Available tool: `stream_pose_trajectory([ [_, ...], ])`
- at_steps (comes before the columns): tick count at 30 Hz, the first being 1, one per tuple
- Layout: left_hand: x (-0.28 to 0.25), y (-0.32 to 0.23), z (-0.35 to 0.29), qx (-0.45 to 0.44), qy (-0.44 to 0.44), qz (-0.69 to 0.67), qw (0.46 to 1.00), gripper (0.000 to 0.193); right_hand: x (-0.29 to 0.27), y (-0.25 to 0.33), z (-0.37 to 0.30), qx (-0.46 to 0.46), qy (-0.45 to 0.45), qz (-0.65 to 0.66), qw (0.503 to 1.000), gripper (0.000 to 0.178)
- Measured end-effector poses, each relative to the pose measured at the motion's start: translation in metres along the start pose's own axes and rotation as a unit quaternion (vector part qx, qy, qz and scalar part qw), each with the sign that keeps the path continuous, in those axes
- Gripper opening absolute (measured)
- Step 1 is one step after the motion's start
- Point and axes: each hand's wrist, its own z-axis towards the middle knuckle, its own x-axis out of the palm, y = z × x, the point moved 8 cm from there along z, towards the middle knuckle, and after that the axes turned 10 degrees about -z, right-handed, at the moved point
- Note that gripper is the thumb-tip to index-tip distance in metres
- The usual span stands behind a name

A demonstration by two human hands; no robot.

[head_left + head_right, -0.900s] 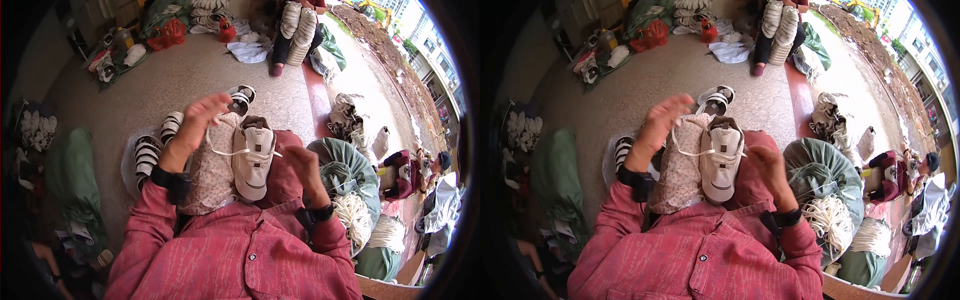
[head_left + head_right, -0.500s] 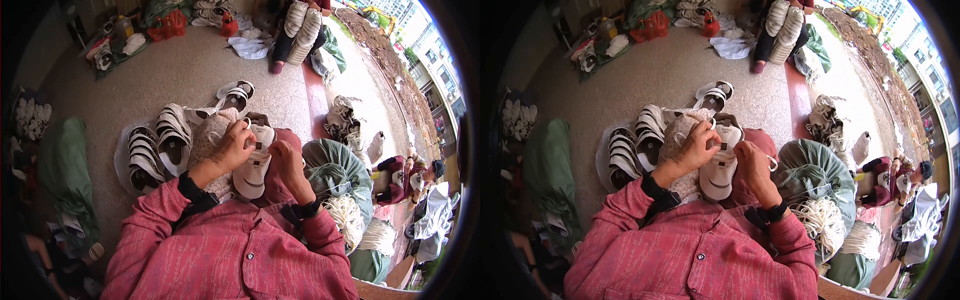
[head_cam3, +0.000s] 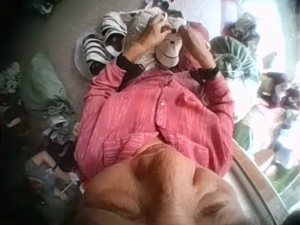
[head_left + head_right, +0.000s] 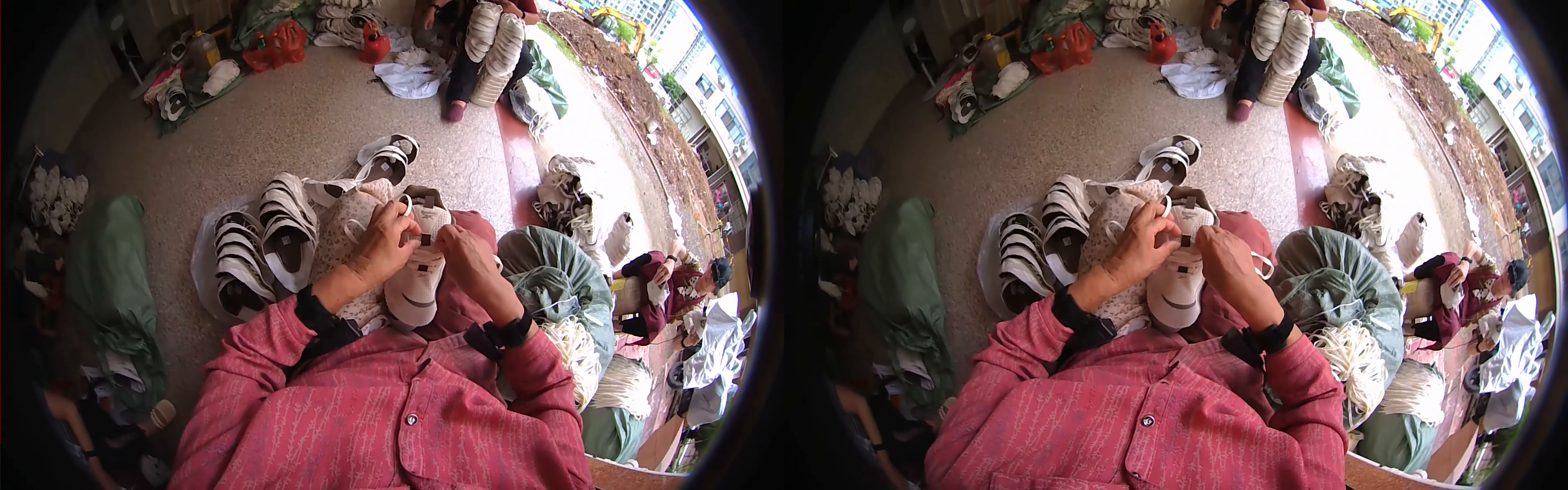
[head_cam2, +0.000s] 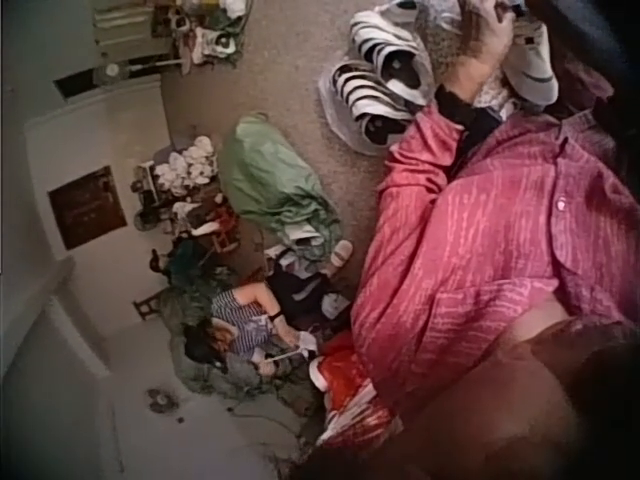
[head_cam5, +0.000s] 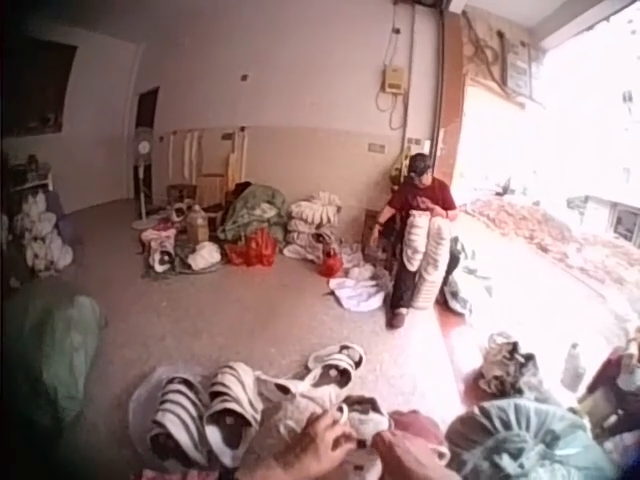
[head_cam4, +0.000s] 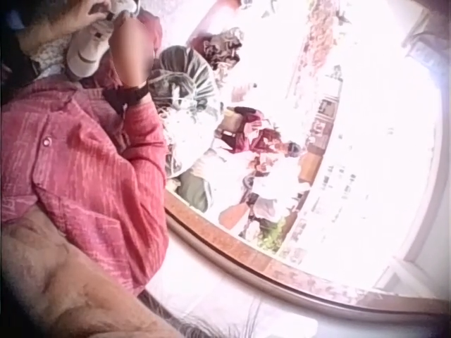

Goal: The recorder is lacing a white shoe in a workspace.

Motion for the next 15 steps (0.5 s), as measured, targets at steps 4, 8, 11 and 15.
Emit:
stream_pose_trajectory([
  [4,0.0,0.0,0.0,0.009,-0.001,-0.002,1.0,0.021,0.005,0.004,0.01,-0.064,0.047,0.035,0.996,0.006],
  [8,-0.002,0.0,-0.002,0.011,0.001,0.006,1.0,0.021,-0.008,0.008,0.011,-0.054,0.039,0.05,0.997,0.009],
  [11,-0.002,-0.001,-0.004,0.017,-0.003,0.011,1.0,0.021,-0.018,0.008,0.003,-0.023,-0.026,0.016,0.999,0.008],
  [15,-0.002,-0.006,-0.002,0.026,-0.002,0.022,0.999,0.02,-0.014,0.001,0.001,0.031,-0.074,0.03,0.996,0.009],
])
